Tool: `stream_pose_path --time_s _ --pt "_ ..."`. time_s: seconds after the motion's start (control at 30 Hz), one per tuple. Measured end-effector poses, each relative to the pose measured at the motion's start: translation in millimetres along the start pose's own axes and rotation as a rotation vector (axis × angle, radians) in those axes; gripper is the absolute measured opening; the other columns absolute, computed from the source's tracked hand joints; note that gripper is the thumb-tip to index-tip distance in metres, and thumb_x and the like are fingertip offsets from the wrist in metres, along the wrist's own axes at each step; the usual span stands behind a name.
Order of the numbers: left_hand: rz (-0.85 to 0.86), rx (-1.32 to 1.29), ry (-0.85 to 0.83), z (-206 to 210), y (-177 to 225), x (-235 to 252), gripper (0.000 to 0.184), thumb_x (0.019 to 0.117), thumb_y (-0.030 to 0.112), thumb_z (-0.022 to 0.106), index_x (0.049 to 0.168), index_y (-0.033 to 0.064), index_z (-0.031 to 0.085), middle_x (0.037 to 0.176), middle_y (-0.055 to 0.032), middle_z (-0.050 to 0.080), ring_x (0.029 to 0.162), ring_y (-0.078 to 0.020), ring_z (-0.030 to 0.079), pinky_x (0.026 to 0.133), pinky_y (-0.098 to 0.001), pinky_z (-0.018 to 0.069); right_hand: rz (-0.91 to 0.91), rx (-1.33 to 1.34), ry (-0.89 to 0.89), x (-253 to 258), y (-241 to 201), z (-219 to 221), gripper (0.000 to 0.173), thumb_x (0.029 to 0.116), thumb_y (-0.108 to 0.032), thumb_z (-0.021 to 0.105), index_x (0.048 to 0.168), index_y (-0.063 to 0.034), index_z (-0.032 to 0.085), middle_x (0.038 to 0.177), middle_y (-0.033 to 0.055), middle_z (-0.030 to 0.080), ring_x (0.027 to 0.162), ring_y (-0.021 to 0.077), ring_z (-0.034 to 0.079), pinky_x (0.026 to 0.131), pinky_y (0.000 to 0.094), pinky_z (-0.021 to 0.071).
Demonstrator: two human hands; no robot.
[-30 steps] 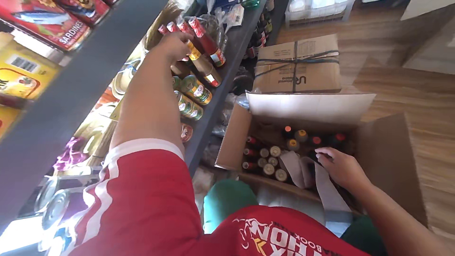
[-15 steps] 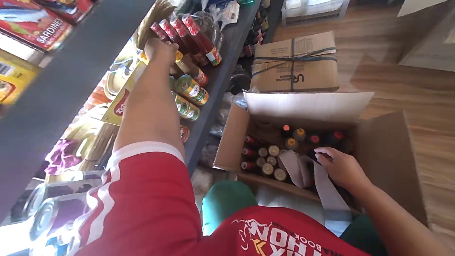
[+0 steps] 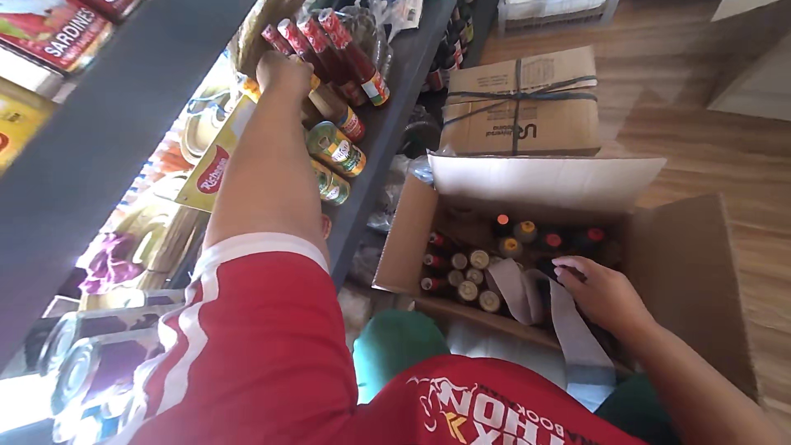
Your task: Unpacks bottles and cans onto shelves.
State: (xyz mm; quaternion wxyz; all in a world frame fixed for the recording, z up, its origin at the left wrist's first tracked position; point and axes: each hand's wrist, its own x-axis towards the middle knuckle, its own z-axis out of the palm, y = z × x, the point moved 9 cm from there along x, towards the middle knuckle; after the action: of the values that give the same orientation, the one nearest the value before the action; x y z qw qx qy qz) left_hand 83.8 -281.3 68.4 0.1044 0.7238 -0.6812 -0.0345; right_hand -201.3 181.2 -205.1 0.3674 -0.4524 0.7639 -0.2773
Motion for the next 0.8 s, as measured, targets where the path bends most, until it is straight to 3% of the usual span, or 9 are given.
stream_pose_path --time_s 0.17,0.27,0.53,0.8 --pt "0.012 -0.11 0.028 6 -5 0 0.063 0.0952 0.027 0.067 0.149 0.0038 0.046 0.148 -0.0245 0.051 0.14 -0.0382 0.047 0.114 -0.0576 0.0375 -0.016 0.01 0.013 -2 0 -2 0.028 0.1067 -0.013 0.054 0.126 0.0004 0.069 0.118 0.0209 0.072 0.106 0.0354 0.071 0.096 0.0521 0.0538" --pt "0.039 -0.171 0.05 9 -8 -2 0.069 0.0902 0.019 0.073 0.15 0.0037 0.042 0.146 -0.0255 0.052 0.138 -0.0394 0.049 0.112 -0.0582 0.04 -0.007 0.007 0.001 -2 0 -2 0.028 0.107 -0.013 0.054 0.127 0.0005 0.069 0.118 0.0216 0.072 0.106 0.036 0.071 0.096 0.0533 0.0536" --pt "-0.118 0.104 0.046 9 4 -14 0.067 0.0927 0.016 0.065 0.15 -0.0036 0.037 0.148 -0.0285 0.049 0.139 -0.0408 0.048 0.112 -0.0574 0.0408 -0.012 0.012 0.023 -1 3 -3 0.027 0.1062 -0.013 0.055 0.125 0.0009 0.069 0.117 0.0215 0.072 0.104 0.035 0.071 0.095 0.0511 0.0547" --pt "-0.122 0.017 0.09 12 -2 -9 0.069 0.0897 0.014 0.065 0.153 0.005 0.038 0.148 -0.0244 0.051 0.139 -0.0374 0.05 0.111 -0.0553 0.0427 -0.048 0.016 0.052 -3 1 -4 0.027 0.1056 -0.012 0.056 0.124 0.001 0.07 0.114 0.0217 0.073 0.099 0.0347 0.072 0.091 0.0512 0.0558"
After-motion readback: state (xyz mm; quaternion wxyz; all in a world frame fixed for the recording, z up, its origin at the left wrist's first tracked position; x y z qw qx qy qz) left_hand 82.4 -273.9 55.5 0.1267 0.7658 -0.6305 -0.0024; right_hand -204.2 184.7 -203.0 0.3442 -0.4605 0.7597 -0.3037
